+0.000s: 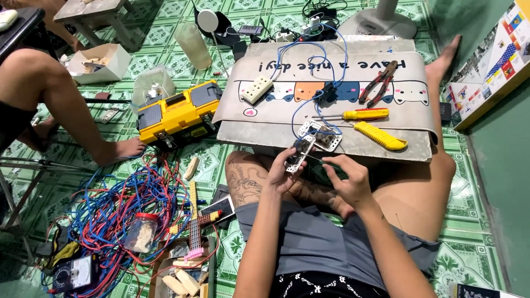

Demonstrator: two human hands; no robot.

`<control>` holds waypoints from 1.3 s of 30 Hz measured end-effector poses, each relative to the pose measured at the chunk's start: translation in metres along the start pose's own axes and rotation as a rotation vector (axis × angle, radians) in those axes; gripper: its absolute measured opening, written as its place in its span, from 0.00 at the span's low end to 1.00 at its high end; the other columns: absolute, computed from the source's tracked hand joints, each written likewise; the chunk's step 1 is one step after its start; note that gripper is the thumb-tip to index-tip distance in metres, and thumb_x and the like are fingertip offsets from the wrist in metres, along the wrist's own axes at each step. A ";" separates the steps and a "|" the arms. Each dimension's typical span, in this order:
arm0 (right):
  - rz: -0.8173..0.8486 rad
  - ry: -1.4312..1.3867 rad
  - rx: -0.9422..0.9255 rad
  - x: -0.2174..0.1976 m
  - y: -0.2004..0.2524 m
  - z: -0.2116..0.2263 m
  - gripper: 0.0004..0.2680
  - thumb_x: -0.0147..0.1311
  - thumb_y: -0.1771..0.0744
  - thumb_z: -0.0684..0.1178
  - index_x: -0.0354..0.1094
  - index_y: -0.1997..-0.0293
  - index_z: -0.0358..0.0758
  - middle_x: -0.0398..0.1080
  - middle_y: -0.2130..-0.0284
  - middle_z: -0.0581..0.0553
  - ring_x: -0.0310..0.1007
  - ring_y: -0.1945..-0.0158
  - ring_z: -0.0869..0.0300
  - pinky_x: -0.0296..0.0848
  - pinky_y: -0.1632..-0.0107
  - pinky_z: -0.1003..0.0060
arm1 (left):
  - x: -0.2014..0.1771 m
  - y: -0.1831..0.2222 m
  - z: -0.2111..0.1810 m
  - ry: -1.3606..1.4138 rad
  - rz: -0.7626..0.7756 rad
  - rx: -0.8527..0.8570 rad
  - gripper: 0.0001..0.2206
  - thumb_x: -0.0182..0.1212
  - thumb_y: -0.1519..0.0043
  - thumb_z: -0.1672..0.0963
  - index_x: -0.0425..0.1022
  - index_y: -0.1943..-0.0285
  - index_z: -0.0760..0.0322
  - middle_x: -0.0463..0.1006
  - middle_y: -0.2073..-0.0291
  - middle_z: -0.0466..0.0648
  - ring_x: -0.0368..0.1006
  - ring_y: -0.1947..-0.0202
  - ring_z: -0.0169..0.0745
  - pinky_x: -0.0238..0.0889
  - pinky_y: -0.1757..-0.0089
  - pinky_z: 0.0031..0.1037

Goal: Connecting electrical wires to various components like switches and sockets on a cardboard base.

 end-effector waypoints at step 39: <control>0.081 0.028 0.107 -0.013 -0.003 -0.023 0.06 0.60 0.34 0.37 0.78 0.57 0.43 0.78 0.71 0.47 0.80 0.68 0.52 0.79 0.61 0.61 | 0.015 0.004 0.007 -0.155 0.126 0.239 0.26 0.61 0.37 0.61 0.63 0.27 0.63 0.77 0.64 0.59 0.81 0.74 0.59 0.81 0.73 0.37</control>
Point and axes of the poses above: each hand's wrist, its own y-axis away from the middle knuckle, its own x-axis out of the palm, z = x × y, the point moved 6 cm from there along -y, towards the middle knuckle
